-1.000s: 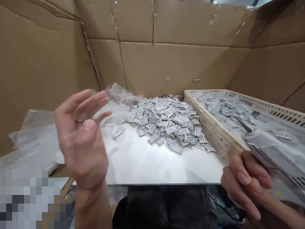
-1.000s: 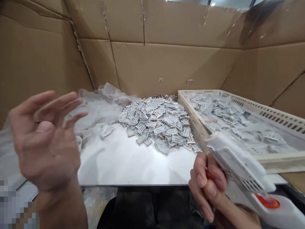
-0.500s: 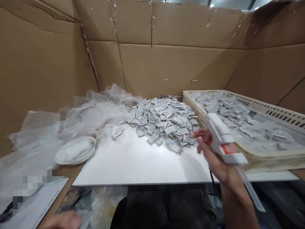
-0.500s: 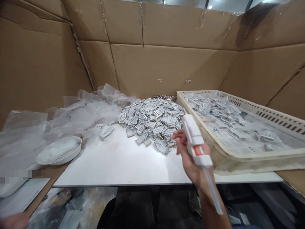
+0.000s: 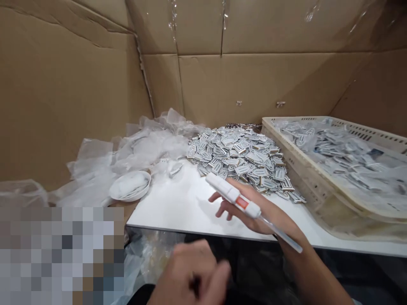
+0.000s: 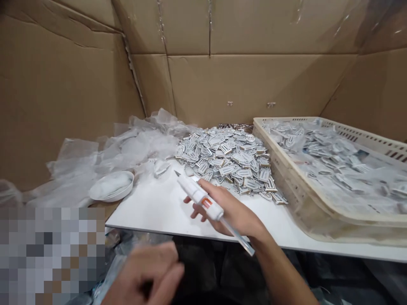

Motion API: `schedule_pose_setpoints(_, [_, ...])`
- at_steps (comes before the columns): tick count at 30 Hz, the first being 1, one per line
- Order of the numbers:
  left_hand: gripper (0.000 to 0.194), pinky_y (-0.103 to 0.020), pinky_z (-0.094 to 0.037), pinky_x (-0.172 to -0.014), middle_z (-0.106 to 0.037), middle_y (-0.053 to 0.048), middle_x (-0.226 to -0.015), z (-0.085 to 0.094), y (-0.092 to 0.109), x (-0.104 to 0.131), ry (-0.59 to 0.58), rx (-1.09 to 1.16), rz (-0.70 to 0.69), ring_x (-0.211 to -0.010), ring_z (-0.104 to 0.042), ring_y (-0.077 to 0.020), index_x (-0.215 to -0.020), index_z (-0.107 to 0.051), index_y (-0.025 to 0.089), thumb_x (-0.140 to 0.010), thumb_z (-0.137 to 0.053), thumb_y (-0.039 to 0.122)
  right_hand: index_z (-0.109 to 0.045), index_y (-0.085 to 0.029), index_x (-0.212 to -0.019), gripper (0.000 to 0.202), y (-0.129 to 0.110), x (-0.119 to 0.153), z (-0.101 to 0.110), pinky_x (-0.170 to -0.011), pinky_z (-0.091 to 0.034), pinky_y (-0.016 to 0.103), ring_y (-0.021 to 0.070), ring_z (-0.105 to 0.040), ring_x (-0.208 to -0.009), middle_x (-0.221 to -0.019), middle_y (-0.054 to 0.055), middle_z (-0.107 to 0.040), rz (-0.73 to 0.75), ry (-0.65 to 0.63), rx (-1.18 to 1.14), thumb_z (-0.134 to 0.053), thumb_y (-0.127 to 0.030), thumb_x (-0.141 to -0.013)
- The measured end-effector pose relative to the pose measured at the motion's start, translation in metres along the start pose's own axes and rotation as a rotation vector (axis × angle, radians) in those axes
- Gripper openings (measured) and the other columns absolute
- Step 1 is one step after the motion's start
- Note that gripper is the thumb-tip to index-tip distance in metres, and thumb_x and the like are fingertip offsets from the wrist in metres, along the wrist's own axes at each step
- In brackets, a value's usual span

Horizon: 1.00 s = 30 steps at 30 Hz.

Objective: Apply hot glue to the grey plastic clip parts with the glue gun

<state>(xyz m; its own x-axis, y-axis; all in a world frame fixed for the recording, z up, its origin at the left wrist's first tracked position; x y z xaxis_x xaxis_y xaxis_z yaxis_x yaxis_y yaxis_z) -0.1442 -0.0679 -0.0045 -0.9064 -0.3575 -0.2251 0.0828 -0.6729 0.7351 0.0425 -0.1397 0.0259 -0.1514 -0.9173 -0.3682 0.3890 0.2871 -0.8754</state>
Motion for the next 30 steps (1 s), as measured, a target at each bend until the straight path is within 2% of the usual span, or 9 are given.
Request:
schedule_pose_setpoints(3, [0.047,-0.031,-0.036,-0.056,-0.047,0.000,-0.058,0.037,-0.020,-0.020,0.249,-0.282,0.299,-0.055,-0.047,-0.0144,-0.064,-0.036,0.020,-0.101,-0.052,0.044,-0.059,-0.020,-0.119,0.027,0.004,0.010,0.023,-0.049,-0.049,0.021,0.0107,-0.060,-0.060,-0.100,0.005,-0.069,-0.099,0.126,0.082,-0.059,-0.044,-0.107])
schedule_pose_setpoints(6, [0.024,-0.036,-0.048,-0.083,-0.071,-0.005,-0.096,0.059,-0.040,-0.043,0.256,-0.537,0.419,-0.089,-0.067,-0.0239,-0.090,-0.065,0.021,-0.102,-0.056,0.040,-0.062,-0.020,-0.101,0.024,0.005,0.013,0.050,-0.051,-0.043,0.021,0.0108,-0.054,-0.063,-0.090,0.003,-0.067,-0.090,0.178,0.308,-0.064,-0.043,-0.103])
schedule_pose_setpoints(8, [0.023,-0.038,-0.049,-0.095,-0.070,-0.011,-0.119,0.069,-0.054,-0.057,0.246,-0.651,0.507,-0.111,-0.068,-0.0286,-0.110,-0.069,0.019,-0.104,-0.053,0.034,-0.062,-0.021,-0.097,0.017,0.004,0.011,0.062,-0.057,-0.045,0.023,0.0138,-0.057,-0.070,-0.087,0.002,-0.065,-0.076,0.171,0.385,-0.064,-0.037,-0.102])
schedule_pose_setpoints(11, [0.042,-0.038,-0.050,-0.104,-0.053,-0.016,-0.150,0.080,-0.061,-0.081,0.290,-0.689,0.525,-0.126,-0.064,-0.0302,-0.143,-0.058,0.016,-0.105,-0.052,0.032,-0.058,-0.021,-0.090,0.013,-0.005,0.003,0.071,-0.058,-0.043,0.026,0.0159,-0.054,-0.070,-0.083,0.002,-0.062,-0.018,0.177,0.486,-0.066,-0.029,-0.096])
schedule_pose_setpoints(15, [0.065,-0.043,-0.048,-0.110,-0.012,-0.019,-0.176,0.088,-0.069,-0.116,0.250,-0.739,0.606,-0.132,-0.063,-0.0349,-0.167,-0.033,0.026,-0.105,-0.053,0.033,-0.055,-0.020,-0.086,0.013,-0.020,-0.012,0.073,-0.057,-0.037,0.027,0.0152,-0.048,-0.065,-0.078,0.000,-0.060,0.001,0.160,0.612,-0.066,-0.024,-0.092])
schedule_pose_setpoints(17, [0.061,-0.047,-0.048,-0.111,-0.009,-0.025,-0.175,0.088,-0.077,-0.127,0.203,-0.767,0.665,-0.135,-0.060,-0.0405,-0.162,-0.044,0.018,-0.103,-0.056,0.030,-0.054,-0.019,-0.084,0.019,-0.022,-0.021,0.075,-0.056,-0.034,0.027,0.0144,-0.045,-0.063,-0.075,0.000,-0.057,-0.007,0.131,0.626,-0.066,-0.029,-0.094])
schedule_pose_setpoints(22, [0.035,-0.044,-0.049,-0.108,-0.060,-0.027,-0.140,0.080,-0.090,-0.124,0.157,-0.823,0.661,-0.133,-0.059,-0.0391,-0.125,-0.072,0.005,-0.102,-0.052,0.023,-0.052,-0.018,-0.079,0.035,-0.011,-0.036,0.090,-0.053,-0.030,0.026,0.0126,-0.041,-0.058,-0.068,0.000,-0.053,-0.033,0.131,0.662,-0.067,-0.044,-0.096])
schedule_pose_setpoints(25, [0.033,-0.044,-0.051,-0.102,-0.067,-0.025,-0.129,0.079,-0.090,-0.116,0.187,-0.831,0.654,-0.128,-0.062,-0.0388,-0.119,-0.073,0.007,-0.103,-0.050,0.023,-0.052,-0.018,-0.079,0.038,-0.001,-0.038,0.097,-0.053,-0.032,0.026,0.0128,-0.044,-0.059,-0.069,0.001,-0.055,-0.046,0.182,0.675,-0.062,-0.048,-0.099])
schedule_pose_setpoints(30, [0.057,-0.047,-0.053,-0.099,-0.068,-0.025,-0.131,0.090,-0.092,-0.125,0.294,-0.798,0.680,-0.124,-0.065,-0.0414,-0.150,-0.052,0.007,-0.099,-0.061,0.031,-0.050,-0.018,-0.080,0.039,0.011,-0.037,0.097,-0.054,-0.032,0.025,0.0126,-0.043,-0.060,-0.070,0.000,-0.053,-0.051,0.181,0.663,-0.063,-0.050,-0.098])
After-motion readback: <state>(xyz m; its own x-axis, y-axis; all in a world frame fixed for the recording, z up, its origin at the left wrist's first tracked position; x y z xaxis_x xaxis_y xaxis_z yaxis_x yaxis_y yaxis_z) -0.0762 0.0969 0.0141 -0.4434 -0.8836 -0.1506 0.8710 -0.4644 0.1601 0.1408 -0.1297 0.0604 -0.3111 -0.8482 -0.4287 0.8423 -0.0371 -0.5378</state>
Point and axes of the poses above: each hand's wrist, its own x-axis away from the middle knuckle, its own z-axis out of the back of the hand, y = z × x, the point moved 5 cm from there along -x, towards the middle knuckle
